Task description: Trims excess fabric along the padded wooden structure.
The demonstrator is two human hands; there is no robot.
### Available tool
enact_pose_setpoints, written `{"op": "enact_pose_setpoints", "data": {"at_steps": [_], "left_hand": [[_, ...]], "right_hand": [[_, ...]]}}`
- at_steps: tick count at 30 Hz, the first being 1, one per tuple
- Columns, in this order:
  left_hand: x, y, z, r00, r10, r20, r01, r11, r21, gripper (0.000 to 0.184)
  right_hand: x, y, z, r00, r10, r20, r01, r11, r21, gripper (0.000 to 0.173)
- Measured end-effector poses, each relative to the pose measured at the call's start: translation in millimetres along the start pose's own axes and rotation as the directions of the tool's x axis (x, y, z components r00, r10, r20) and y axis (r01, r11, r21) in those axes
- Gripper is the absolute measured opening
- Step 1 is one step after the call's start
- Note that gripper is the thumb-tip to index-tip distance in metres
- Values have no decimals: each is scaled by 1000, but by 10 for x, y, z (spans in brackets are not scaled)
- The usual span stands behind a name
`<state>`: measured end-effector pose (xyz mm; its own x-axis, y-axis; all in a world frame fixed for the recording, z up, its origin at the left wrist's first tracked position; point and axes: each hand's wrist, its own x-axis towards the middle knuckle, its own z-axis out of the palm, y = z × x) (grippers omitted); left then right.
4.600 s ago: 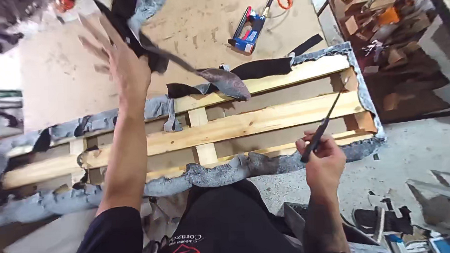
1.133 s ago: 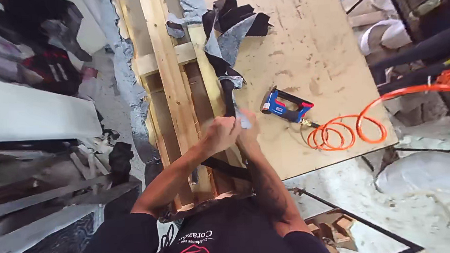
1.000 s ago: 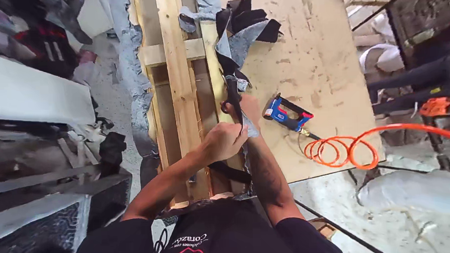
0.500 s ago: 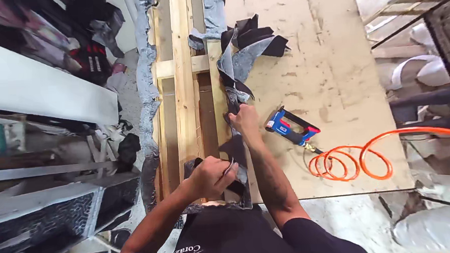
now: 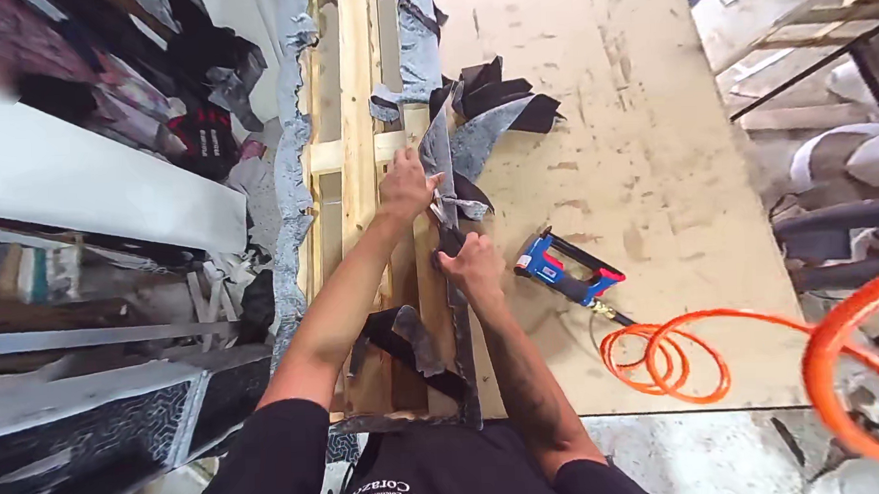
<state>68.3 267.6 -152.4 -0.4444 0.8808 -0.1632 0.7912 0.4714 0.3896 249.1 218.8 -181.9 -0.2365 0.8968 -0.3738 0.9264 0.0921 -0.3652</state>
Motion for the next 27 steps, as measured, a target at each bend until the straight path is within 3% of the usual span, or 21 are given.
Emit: {"op": "enact_pose_setpoints", "data": {"at_steps": [1,3,5,7,11,16,19,21,23,25,27], "left_hand": [[185,12,53,991,-125,50,124,992,15,86],[383,-36,97,959,-245,146,239,970,52,87],[460,-120,89,942,-216,258,216,976,31,70],[500,-230,126,945,-58,322,102,987,-123,53],[437,-397,371,971,191,141,-106,881,-460,43],[363,-466,484,976,219,-11,-176,754,-632,39],[346,-418,411,966,259,-10,-187,669,-720,37],[346,-374,244,953,301,-14,-210,627,-751,36],[294,-331,-1,933,360,-19,-251,612,-750,36],[219,-300,-198,905,425,-26,-316,630,-710,35],[149,-278,-351,892,449,-45,-362,654,-664,35]], "right_hand": [[-10,0,-35,1000,2,7,-2,1000,-13,68],[12,-40,-80,1000,9,23,-8,999,-42,69],[93,-129,-98,1000,17,18,-16,998,-55,70],[200,-219,-71,999,37,-13,-38,999,-39,71],[382,-347,0,996,73,-54,-74,997,-11,71],[502,-472,-54,994,-2,-108,0,1000,-12,40],[832,-579,-25,989,-17,-148,16,1000,-7,45],[1116,-743,-84,991,12,-133,-15,1000,-20,47],[1340,-839,-127,983,-39,-182,44,999,27,39],[1524,-857,-123,969,-113,-222,143,982,123,28],[1754,-963,-203,971,-93,-220,125,982,138,28]]}}
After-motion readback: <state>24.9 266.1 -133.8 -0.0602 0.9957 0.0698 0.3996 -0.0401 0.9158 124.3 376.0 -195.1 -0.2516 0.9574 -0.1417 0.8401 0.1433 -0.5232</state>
